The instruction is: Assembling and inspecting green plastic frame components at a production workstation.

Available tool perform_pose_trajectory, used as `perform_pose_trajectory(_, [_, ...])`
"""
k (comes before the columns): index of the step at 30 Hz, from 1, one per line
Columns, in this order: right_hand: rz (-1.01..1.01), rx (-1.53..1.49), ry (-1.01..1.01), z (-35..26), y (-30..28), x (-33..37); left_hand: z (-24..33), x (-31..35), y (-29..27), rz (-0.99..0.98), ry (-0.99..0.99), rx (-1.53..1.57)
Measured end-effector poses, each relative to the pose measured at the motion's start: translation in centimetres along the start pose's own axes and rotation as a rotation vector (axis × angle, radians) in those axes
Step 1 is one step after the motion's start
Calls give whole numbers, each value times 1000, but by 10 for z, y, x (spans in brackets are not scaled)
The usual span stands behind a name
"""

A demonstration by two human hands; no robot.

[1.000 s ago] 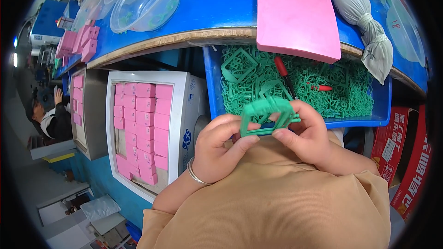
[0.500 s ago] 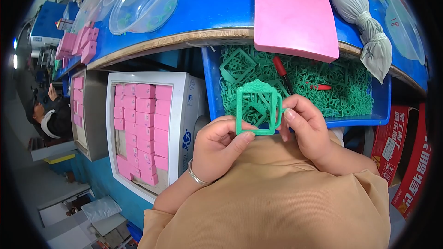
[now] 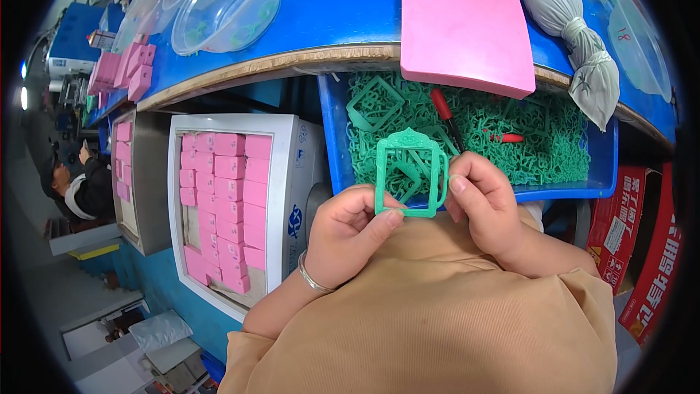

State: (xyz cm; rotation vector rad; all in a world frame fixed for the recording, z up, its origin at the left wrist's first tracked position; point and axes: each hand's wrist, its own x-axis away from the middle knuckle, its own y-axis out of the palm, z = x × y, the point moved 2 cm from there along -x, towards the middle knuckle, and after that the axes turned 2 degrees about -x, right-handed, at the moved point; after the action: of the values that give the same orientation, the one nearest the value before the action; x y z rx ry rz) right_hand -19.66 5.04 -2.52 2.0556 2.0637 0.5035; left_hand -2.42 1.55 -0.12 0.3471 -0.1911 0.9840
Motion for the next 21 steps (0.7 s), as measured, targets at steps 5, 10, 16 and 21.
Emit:
perform_pose_trajectory(5, [-4, -34, 4, -3, 4, -2, 1, 0, 3, 28, 57, -60])
perform_pose_trajectory(10, [-32, -172, 281, -8, 6, -3, 1, -2, 0, 32, 282, -509])
perform_pose_trajectory(16, [-69, -279, 252, -4, 7, -2, 0, -4, 1, 61, 317, -498])
perform_pose_trajectory(21, [-108, -337, 253, -3, 9, -2, -6, -4, -1, 99, 316, -423])
